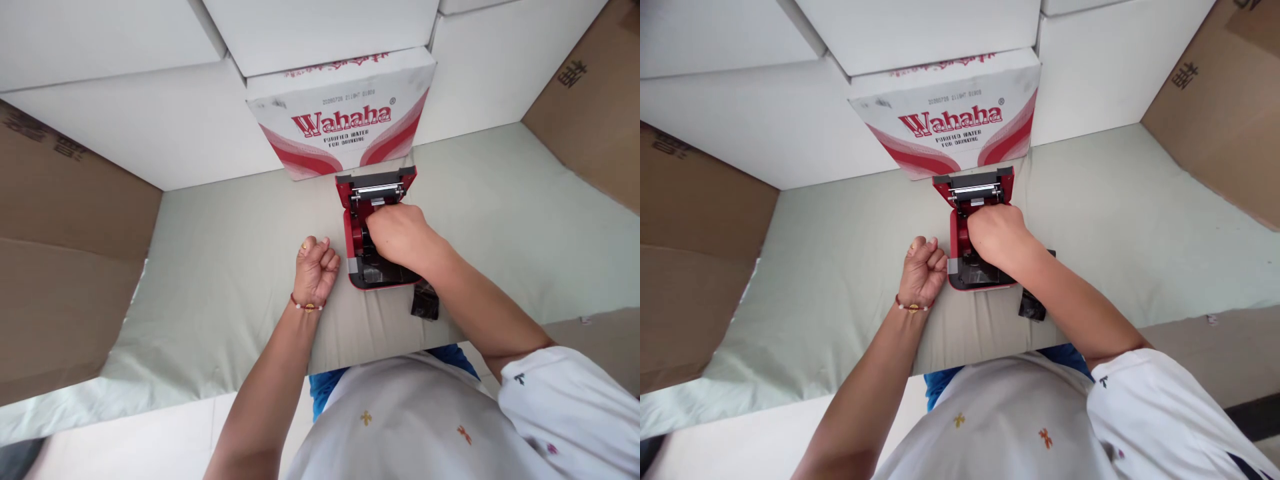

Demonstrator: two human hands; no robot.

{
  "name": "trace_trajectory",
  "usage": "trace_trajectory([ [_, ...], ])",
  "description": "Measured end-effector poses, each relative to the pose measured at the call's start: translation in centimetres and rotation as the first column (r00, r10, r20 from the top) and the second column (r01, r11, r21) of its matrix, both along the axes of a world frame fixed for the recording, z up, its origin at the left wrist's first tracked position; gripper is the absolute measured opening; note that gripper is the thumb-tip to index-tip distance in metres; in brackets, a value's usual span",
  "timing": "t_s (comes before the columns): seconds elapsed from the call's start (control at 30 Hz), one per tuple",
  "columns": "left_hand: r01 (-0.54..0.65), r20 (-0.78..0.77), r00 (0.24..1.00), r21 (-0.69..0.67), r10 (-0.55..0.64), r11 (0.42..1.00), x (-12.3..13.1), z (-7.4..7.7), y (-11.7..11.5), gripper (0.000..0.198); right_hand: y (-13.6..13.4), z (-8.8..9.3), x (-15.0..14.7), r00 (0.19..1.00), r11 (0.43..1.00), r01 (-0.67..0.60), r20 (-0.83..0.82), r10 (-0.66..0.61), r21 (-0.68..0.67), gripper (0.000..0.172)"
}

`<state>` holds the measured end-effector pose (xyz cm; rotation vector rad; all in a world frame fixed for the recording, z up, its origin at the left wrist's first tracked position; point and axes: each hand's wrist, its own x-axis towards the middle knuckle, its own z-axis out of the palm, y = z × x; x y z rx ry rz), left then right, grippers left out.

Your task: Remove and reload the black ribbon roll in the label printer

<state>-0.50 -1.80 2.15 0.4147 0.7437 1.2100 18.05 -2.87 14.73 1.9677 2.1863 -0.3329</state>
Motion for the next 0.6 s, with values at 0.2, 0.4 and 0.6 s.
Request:
trace_trajectory([
  [0.2, -0.016, 0.02, 1.0, 0.092, 0.014, 0.996, 0.4, 0.2, 0.2, 0.085, -5.6, 3.2, 0.5, 0.995, 0.984, 0.054, -0.096, -0.038, 0.169, 0.032],
  [0.4, 0.08, -0.027, 0.997, 0.067, -0.079, 0.994, -0.2, 0.1, -0.5, 0.094, -11.4, 4.5, 9.7, 0.898, 0.877, 0.32, -0.411, -0.159, 0.36, 0.029],
  [0.6, 0.076, -0.016, 0.997, 0.044, -0.075, 0.996, -0.1, 0.1, -0.6, 0.09, -10.6, -2.9, 18.6, 0.901, 0.9, 0.412, -0.211, -0.379, 0.14, 0.035],
])
